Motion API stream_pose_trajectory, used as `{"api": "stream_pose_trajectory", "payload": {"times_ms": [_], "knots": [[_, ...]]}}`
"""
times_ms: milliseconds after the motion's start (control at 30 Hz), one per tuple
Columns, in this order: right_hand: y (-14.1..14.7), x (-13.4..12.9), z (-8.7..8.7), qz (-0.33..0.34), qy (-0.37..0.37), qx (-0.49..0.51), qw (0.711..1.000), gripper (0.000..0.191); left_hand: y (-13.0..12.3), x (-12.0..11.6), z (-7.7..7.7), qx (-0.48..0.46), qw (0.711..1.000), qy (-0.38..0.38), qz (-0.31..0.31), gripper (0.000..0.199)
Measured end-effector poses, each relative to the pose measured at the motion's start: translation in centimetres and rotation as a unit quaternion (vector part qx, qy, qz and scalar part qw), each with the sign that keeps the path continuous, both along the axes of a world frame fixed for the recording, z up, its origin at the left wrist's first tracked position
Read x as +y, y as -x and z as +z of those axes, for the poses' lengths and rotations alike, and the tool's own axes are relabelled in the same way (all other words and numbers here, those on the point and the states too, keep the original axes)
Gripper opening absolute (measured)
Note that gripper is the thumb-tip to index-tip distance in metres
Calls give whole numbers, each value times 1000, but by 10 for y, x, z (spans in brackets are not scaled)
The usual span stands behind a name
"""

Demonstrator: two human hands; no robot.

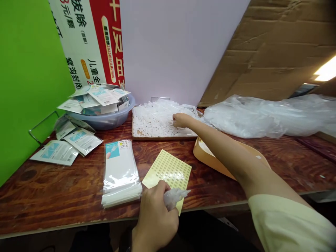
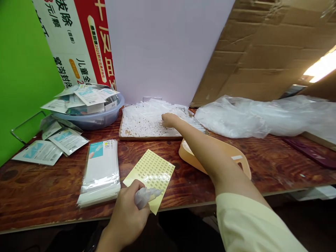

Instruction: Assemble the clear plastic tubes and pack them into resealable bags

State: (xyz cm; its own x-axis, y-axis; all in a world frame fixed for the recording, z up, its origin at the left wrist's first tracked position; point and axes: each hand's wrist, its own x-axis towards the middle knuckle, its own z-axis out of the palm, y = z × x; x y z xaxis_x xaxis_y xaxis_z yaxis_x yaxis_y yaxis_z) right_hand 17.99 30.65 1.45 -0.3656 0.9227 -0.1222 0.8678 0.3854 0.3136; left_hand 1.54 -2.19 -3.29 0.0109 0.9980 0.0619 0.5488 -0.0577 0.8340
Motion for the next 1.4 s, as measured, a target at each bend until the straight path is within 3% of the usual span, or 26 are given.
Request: {"api": "stream_pose_trajectory", "payload": {"times_ms": [233, 667, 967, 1067, 1167, 1267, 1400], "knots": [[6, 10, -7, -71, -6, 27, 997, 34, -3, -2, 1, -14, 1000, -25, -2, 20], [30, 27, -19, -111, 70, 87, 988, 33, -4, -1, 0, 13, 1000, -15, -6, 19], [24, 26, -28, -128, 79, 217, 965, 33, -6, 0, -5, -1, 1000, -10, -12, 21], [23, 25, -24, -162, 102, 290, 938, 29, -6, 0, -6, -8, 1000, -11, -13, 21], [15, 21, -16, -202, 131, 380, 893, 31, -5, 0, -5, -10, 1000, -19, -11, 19], [2, 18, -8, -237, 164, 487, 824, 31, -2, 0, -4, -11, 1000, -28, -7, 20], [-11, 17, 5, -273, 186, 622, 710, 33, 0, 2, -3, -18, 999, -26, 2, 21]]}}
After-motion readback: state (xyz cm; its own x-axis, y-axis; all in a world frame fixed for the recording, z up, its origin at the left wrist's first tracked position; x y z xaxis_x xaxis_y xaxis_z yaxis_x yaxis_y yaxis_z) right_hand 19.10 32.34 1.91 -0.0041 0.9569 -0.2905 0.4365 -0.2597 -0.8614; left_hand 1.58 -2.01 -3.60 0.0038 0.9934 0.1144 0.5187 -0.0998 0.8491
